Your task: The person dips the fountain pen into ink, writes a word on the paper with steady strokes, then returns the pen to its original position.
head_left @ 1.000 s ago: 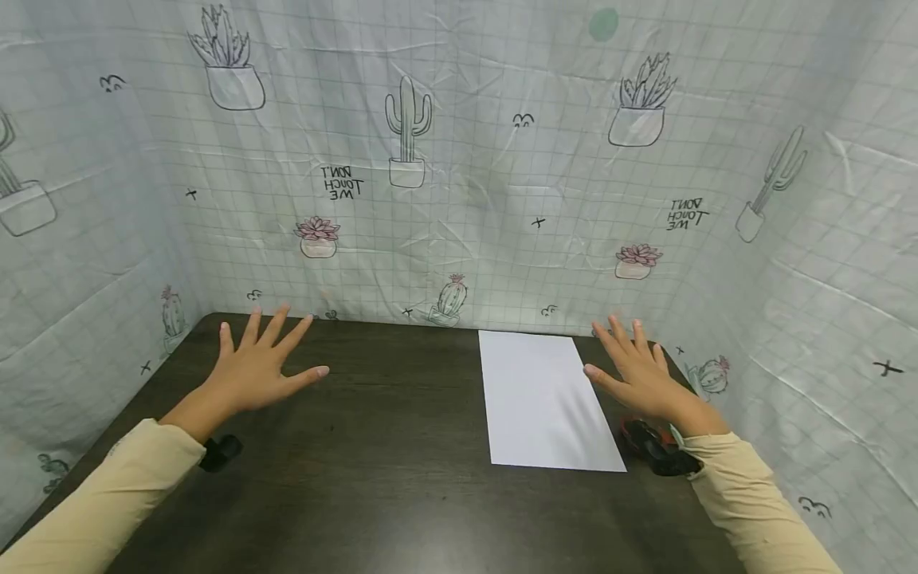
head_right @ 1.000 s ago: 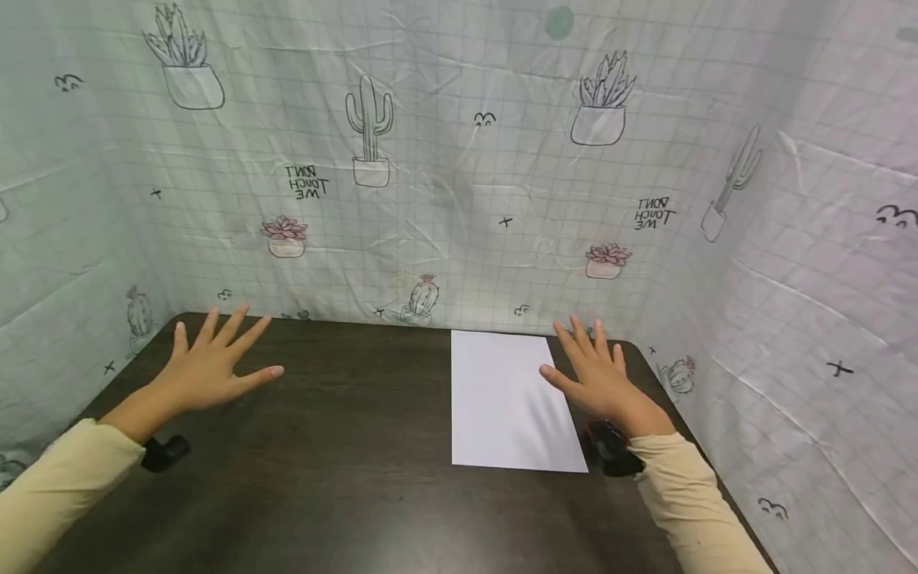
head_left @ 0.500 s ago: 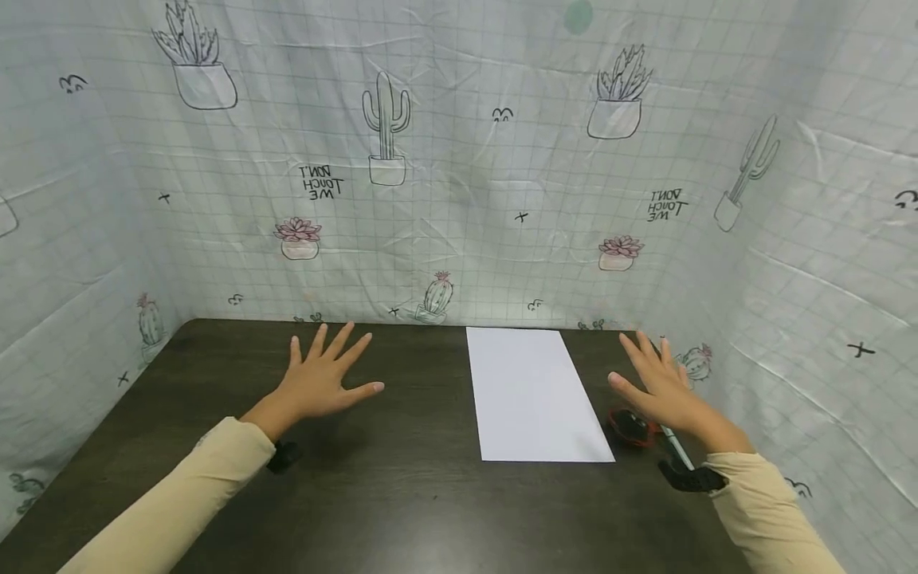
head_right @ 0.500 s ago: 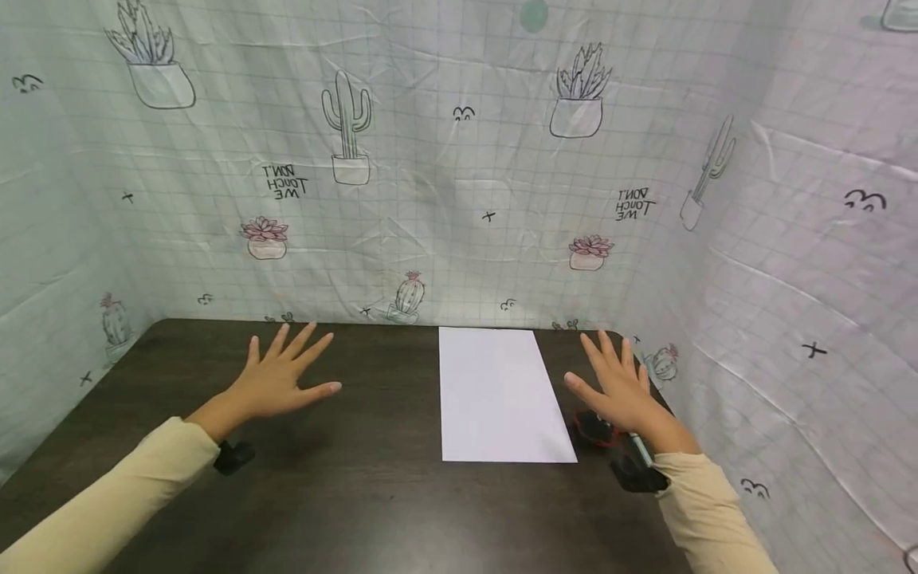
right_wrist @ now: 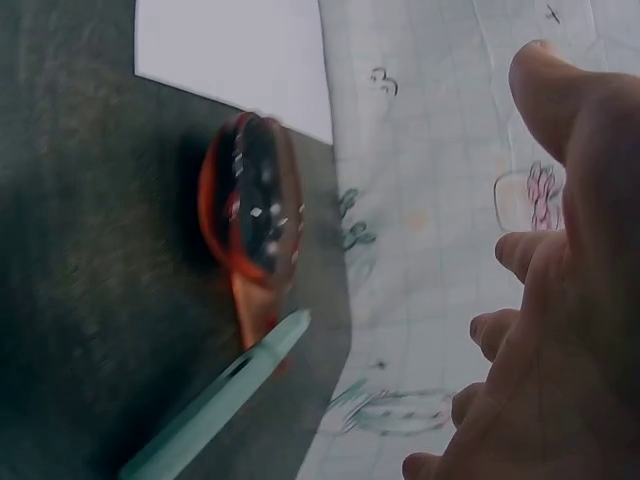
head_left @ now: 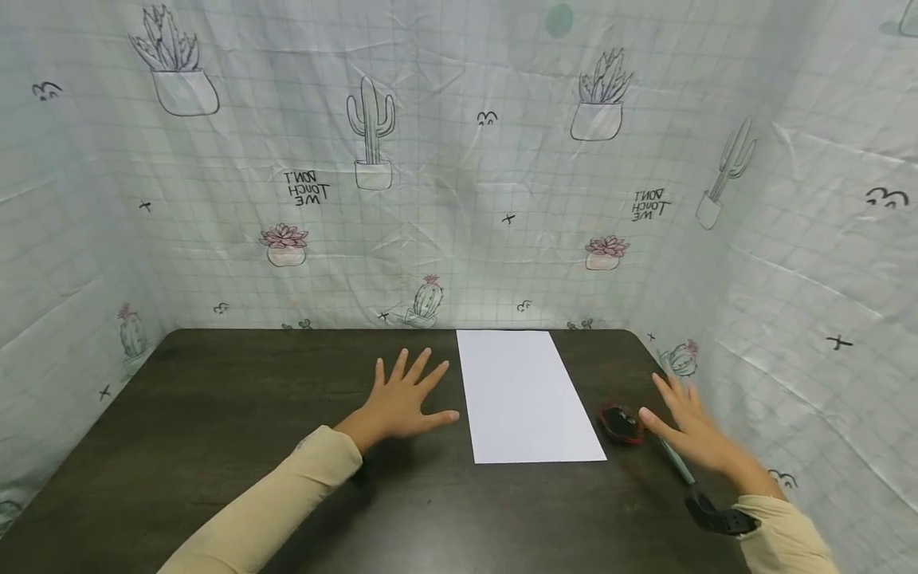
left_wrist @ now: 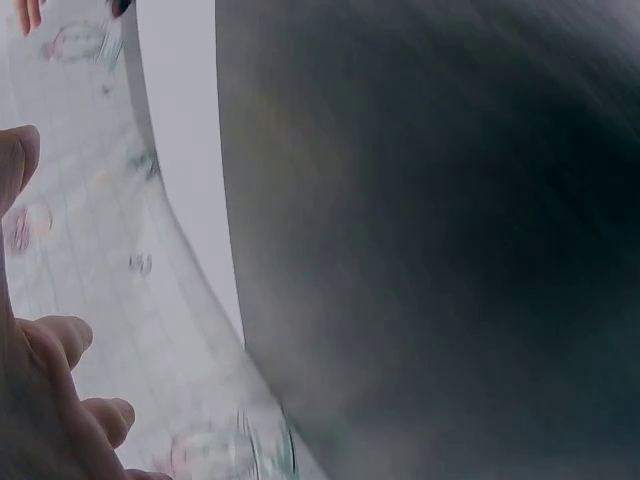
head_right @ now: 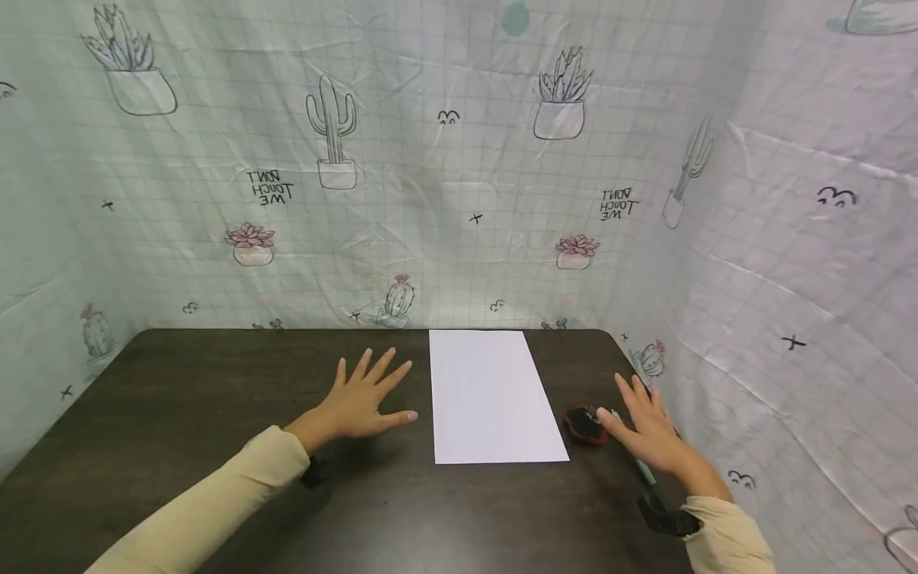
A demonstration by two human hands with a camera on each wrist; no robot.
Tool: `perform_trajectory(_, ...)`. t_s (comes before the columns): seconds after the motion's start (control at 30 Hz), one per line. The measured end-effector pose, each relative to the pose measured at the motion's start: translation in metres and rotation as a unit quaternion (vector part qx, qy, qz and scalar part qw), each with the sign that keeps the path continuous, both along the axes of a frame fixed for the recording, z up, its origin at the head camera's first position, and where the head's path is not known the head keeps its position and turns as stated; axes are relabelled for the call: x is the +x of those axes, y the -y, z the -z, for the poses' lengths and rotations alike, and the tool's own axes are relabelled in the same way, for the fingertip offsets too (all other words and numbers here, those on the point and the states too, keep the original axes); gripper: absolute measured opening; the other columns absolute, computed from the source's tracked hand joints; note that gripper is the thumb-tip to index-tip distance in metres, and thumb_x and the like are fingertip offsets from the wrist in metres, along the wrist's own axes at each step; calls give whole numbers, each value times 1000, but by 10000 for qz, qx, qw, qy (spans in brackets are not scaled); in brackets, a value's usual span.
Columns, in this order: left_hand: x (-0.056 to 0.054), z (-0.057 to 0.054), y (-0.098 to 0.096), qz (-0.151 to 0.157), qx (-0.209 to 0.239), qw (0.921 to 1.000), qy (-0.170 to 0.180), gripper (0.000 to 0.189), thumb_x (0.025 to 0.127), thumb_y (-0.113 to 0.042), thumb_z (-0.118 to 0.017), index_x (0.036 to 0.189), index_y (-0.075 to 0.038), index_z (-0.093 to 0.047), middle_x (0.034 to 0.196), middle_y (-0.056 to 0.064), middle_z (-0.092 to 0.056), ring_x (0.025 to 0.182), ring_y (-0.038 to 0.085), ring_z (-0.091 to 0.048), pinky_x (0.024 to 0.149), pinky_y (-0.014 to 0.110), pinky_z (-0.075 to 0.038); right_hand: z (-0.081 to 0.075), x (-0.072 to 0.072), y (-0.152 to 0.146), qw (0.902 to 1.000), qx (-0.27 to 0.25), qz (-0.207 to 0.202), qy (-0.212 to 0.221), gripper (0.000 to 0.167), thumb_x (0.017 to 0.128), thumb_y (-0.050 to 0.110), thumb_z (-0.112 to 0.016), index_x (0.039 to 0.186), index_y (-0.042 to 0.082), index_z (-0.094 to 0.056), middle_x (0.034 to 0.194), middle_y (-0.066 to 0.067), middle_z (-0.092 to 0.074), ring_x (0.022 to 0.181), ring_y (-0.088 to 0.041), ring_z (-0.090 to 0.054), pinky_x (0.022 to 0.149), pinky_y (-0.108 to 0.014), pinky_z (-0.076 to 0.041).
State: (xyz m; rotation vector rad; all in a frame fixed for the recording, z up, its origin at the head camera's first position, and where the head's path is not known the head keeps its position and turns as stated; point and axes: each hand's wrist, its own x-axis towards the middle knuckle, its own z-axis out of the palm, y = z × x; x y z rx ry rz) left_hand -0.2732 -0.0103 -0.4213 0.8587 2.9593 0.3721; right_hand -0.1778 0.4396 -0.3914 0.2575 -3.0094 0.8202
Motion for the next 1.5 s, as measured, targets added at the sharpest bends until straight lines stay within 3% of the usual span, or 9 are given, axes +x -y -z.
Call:
perform_trajectory(0.27, 5, 20, -43, 320, -46, 9991, 264, 85, 86, -75, -40, 155, -33, -13, 162, 5, -3, 146, 42, 0, 108, 70, 0, 18, 12, -11, 9958, -838, 115, 354, 74, 103, 31, -41, 154, 9, 10, 151, -32, 22, 131, -57, 27, 90, -81, 8)
perform_trajectory(0.47, 9, 29, -67, 364, -73, 9981, 490, 85, 86, -74, -43, 155, -31, -18, 162, 4, -5, 146, 41, -1, 109, 69, -2, 24, 17, -20, 9928, -1105, 262, 384, 73, 105, 30, -38, 153, 7, 12, 153, -33, 16, 136, -56, 16, 95, -79, -3)
perform_trajectory(0.73, 14, 37, -77, 195, -101, 9970, 745, 89, 82, -78, -45, 154, -32, -19, 162, 2, -9, 146, 40, -2, 111, 67, -1, 31, 19, -28, 9859, -1502, 422, 603, 69, 106, 31, -30, 151, 5, 16, 149, -41, 9, 132, -65, 1, 94, -79, -13)
perform_trajectory(0.9, 14, 36, -76, 179, -74, 9954, 934, 90, 82, -77, -47, 154, -30, -20, 161, 3, -11, 146, 40, -1, 110, 67, -1, 34, 18, -34, 9736, -2001, 466, 998, 66, 107, 34, -22, 150, 1, 17, 147, -44, 3, 130, -64, -8, 94, -76, -22)
perform_trajectory(1.03, 14, 35, -76, 216, -87, 9938, 1085, 92, 82, -75, -49, 155, -28, -20, 161, 2, -11, 146, 39, 0, 110, 68, -1, 37, 14, -44, 9632, -2399, 424, 1139, 67, 107, 37, -18, 148, -5, 16, 148, -43, -1, 131, -62, -9, 98, -44, -45)
perform_trajectory(1.17, 15, 34, -75, 193, -115, 9920, 1245, 92, 81, -74, -52, 155, -28, -20, 162, 1, -9, 146, 38, 2, 109, 69, -1, 42, 10, -51, 9600, -2430, 583, 1262, 72, 106, 40, -16, 146, -12, 11, 147, -43, -10, 131, -40, -38, 84, -18, -47)
perform_trajectory(1.37, 15, 31, -75, 153, -103, 9903, 1374, 93, 81, -73, -54, 155, -28, -19, 162, 1, -7, 147, 37, 4, 109, 69, 2, 46, 3, -57, 9379, -2742, 1056, 1844, 83, 103, 51, -22, 146, -17, 1, 149, -39, -11, 106, 8, -51, 89, -23, -50)
perform_trajectory(1.43, 15, 31, -75, 150, -123, 9903, 1378, 93, 81, -73, -54, 155, -29, -19, 162, 0, -7, 147, 37, 4, 109, 69, 2, 47, 2, -59, 9301, -2895, 1134, 1957, 83, 103, 50, -25, 145, -18, -2, 150, -37, -14, 100, 12, -52, 89, -22, -50)
perform_trajectory(1.5, 15, 31, -75, 149, -142, 9901, 1390, 93, 81, -73, -54, 155, -29, -18, 162, 0, -7, 147, 37, 4, 109, 69, 2, 48, 0, -60, 9225, -3045, 1296, 1987, 82, 103, 48, -31, 145, -19, -7, 146, -34, -31, 94, 14, -53, 87, -20, -51)
